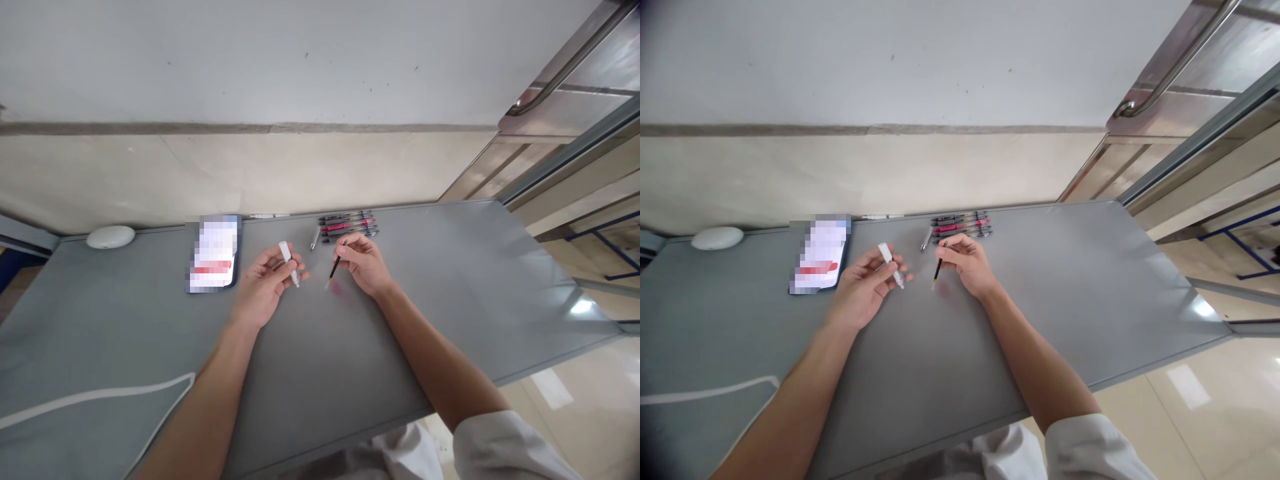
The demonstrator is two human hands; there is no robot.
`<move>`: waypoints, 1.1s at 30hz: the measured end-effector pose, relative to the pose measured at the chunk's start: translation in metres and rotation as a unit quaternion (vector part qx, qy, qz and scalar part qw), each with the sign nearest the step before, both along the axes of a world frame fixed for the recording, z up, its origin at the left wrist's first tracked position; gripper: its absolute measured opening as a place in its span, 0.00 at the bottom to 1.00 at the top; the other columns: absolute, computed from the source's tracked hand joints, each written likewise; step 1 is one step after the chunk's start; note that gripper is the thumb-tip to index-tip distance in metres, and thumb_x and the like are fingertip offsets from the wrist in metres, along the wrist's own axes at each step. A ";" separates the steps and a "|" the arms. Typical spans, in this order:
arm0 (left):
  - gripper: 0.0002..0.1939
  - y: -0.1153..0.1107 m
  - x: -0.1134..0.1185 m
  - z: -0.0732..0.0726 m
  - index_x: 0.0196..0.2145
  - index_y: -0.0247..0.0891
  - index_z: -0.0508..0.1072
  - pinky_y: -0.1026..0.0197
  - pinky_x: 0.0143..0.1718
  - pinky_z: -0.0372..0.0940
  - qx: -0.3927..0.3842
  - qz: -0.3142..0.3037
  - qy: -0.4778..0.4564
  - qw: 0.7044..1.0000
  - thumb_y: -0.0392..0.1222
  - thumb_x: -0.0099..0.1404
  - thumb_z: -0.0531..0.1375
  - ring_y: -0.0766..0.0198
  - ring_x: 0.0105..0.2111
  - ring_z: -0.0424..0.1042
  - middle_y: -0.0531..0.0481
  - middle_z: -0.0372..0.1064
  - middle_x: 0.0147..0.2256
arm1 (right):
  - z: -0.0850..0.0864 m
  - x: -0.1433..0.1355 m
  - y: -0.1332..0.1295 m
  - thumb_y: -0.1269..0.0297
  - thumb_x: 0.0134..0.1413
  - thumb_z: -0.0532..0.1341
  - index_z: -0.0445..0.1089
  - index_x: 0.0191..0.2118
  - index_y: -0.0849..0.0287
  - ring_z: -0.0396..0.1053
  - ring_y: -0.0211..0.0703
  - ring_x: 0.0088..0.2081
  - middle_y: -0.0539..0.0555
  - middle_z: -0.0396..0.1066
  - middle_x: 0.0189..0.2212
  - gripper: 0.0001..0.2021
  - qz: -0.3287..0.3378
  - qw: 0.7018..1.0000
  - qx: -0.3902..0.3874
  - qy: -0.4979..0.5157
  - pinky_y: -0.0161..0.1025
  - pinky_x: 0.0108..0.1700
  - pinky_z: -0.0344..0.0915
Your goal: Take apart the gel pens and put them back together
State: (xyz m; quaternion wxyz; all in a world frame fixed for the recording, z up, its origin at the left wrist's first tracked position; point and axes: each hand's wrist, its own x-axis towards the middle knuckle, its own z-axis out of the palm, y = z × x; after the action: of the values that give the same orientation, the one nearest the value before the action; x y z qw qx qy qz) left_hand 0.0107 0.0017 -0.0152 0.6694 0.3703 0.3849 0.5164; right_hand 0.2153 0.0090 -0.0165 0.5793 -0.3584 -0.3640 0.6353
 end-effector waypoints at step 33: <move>0.16 -0.002 0.001 0.001 0.43 0.40 0.76 0.52 0.44 0.72 -0.005 0.015 0.032 0.999 0.37 0.55 0.69 0.58 0.41 0.76 0.49 0.75 0.41 | 0.004 -0.002 -0.004 0.60 0.40 0.71 0.76 0.32 0.52 0.69 0.35 0.30 0.49 0.74 0.39 0.10 -0.047 0.998 -0.039 -0.015 0.39 0.35 0.73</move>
State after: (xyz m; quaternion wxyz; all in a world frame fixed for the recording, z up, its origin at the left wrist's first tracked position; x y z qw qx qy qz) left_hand 0.0112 0.0001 -0.0139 0.6505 0.3773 0.4139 0.5130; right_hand 0.2136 0.0049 -0.0121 0.5888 -0.4071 -0.3303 0.6152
